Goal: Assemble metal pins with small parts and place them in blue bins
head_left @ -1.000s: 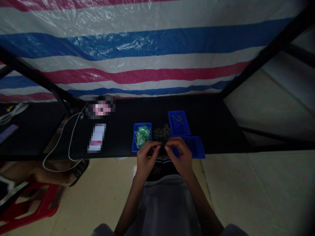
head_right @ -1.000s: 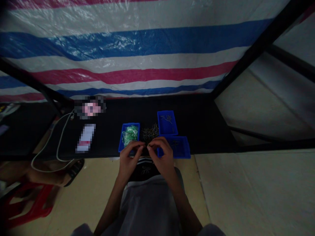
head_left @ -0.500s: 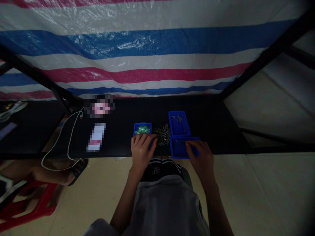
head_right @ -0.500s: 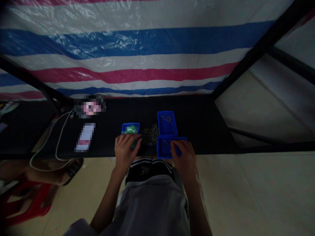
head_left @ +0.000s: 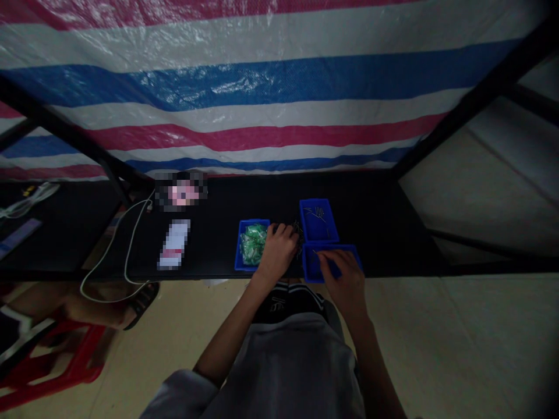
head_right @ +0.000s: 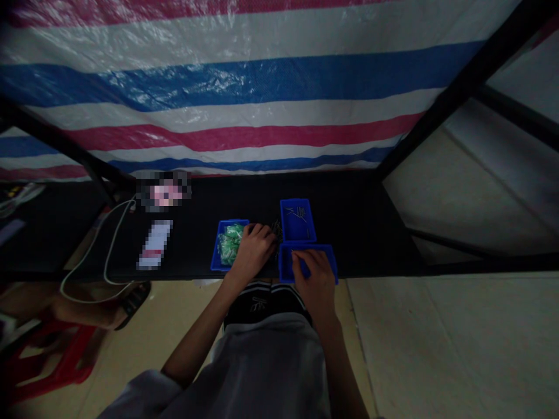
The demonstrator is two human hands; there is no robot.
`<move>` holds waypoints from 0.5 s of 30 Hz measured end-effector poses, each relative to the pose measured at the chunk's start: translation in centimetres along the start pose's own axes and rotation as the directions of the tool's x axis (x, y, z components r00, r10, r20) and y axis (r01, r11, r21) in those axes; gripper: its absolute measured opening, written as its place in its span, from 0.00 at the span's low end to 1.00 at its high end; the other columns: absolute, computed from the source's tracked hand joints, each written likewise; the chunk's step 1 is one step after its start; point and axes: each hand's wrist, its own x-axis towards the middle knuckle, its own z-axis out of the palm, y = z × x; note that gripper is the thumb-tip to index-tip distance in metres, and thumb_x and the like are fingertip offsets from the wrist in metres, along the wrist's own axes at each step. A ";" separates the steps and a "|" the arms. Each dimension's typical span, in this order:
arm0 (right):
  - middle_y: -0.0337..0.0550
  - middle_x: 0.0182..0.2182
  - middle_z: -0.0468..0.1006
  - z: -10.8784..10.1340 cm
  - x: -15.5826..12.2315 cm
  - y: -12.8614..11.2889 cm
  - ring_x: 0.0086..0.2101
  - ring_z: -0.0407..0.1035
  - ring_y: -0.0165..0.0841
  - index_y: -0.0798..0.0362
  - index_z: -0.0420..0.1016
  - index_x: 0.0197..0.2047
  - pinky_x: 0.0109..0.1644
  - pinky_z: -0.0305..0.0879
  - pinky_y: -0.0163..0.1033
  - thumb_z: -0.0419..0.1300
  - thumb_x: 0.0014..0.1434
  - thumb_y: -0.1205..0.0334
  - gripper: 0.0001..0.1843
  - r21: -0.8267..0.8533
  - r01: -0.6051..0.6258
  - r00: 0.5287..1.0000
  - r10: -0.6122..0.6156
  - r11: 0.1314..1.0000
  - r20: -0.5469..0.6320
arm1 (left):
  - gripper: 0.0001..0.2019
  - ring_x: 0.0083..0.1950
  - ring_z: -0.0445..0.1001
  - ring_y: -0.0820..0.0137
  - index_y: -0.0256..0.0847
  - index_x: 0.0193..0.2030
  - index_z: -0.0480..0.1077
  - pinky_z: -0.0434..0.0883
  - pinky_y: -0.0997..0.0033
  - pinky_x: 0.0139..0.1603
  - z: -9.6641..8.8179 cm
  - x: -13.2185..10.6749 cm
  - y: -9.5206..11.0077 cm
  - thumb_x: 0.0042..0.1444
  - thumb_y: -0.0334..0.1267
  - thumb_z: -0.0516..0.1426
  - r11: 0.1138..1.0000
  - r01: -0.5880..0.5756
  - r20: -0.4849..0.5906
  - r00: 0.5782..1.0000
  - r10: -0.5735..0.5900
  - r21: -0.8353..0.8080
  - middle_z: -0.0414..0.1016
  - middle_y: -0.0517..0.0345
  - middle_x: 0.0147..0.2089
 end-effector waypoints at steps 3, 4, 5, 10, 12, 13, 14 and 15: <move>0.43 0.40 0.83 0.1 0.0 0.3 0.42 0.74 0.40 0.49 0.81 0.44 0.51 0.70 0.47 0.60 0.72 0.61 0.07 -0.003 0.000 1.000 0.000 1.000 0.003 | 0.04 0.51 0.71 0.54 0.39 0.42 0.76 0.65 0.48 0.59 -0.1 -0.2 0.1 0.67 0.31 0.59 1.000 0.019 -0.013 1.000 -0.019 0.011 0.77 0.48 0.45; 0.43 0.40 0.83 0.1 0.0 0.3 0.42 0.74 0.39 0.49 0.81 0.44 0.51 0.70 0.46 0.61 0.72 0.61 0.07 -0.003 0.002 1.000 -0.002 1.000 -0.001 | 0.05 0.52 0.71 0.54 0.39 0.42 0.76 0.65 0.48 0.59 -0.1 -0.3 0.2 0.68 0.31 0.58 1.000 0.023 -0.010 1.000 -0.023 0.016 0.77 0.48 0.45; 0.43 0.40 0.83 0.2 0.0 0.4 0.42 0.74 0.39 0.49 0.81 0.44 0.51 0.70 0.46 0.61 0.72 0.61 0.07 -0.004 0.005 1.000 -0.005 1.000 -0.004 | 0.05 0.52 0.71 0.55 0.39 0.42 0.76 0.65 0.49 0.59 -0.2 -0.3 0.2 0.68 0.31 0.58 0.999 0.027 -0.004 1.000 -0.027 0.018 0.77 0.49 0.45; 0.43 0.40 0.83 0.3 -0.1 0.4 0.42 0.74 0.39 0.50 0.80 0.44 0.50 0.70 0.45 0.60 0.73 0.60 0.08 -0.005 0.004 1.000 -0.004 1.000 0.002 | 0.07 0.56 0.70 0.53 0.39 0.49 0.75 0.65 0.47 0.60 -0.1 -0.1 0.2 0.67 0.37 0.61 0.997 0.080 0.034 0.996 -0.080 0.013 0.76 0.49 0.51; 0.43 0.40 0.83 0.4 -0.1 0.4 0.42 0.74 0.39 0.50 0.80 0.44 0.50 0.70 0.46 0.59 0.73 0.60 0.08 -0.001 -0.007 1.000 0.007 1.000 0.015 | 0.08 0.56 0.70 0.52 0.39 0.50 0.74 0.65 0.47 0.59 0.1 0.0 0.1 0.66 0.37 0.62 0.996 0.091 0.058 0.994 -0.092 0.019 0.76 0.48 0.52; 0.43 0.40 0.83 0.4 -0.1 0.3 0.42 0.74 0.39 0.50 0.80 0.44 0.51 0.70 0.46 0.59 0.73 0.60 0.08 0.001 -0.011 1.000 0.011 1.000 0.017 | 0.07 0.56 0.71 0.52 0.39 0.49 0.74 0.65 0.47 0.59 0.2 0.1 0.1 0.66 0.36 0.62 0.996 0.089 0.068 0.994 -0.091 0.023 0.76 0.48 0.51; 0.43 0.40 0.83 0.4 -0.2 0.3 0.43 0.74 0.39 0.50 0.81 0.44 0.51 0.70 0.46 0.60 0.73 0.60 0.08 0.003 -0.014 1.000 0.014 1.000 0.017 | 0.06 0.55 0.71 0.52 0.38 0.48 0.74 0.65 0.48 0.58 0.2 0.1 0.2 0.66 0.35 0.62 0.996 0.086 0.076 0.993 -0.088 0.024 0.76 0.48 0.51; 0.43 0.40 0.83 0.4 -0.2 0.3 0.43 0.74 0.39 0.50 0.81 0.44 0.51 0.70 0.46 0.60 0.73 0.60 0.08 0.006 -0.015 1.000 0.014 1.000 0.014 | 0.05 0.55 0.71 0.53 0.39 0.47 0.74 0.65 0.48 0.58 0.2 0.1 0.2 0.66 0.35 0.61 0.996 0.084 0.079 0.993 -0.086 0.022 0.77 0.48 0.50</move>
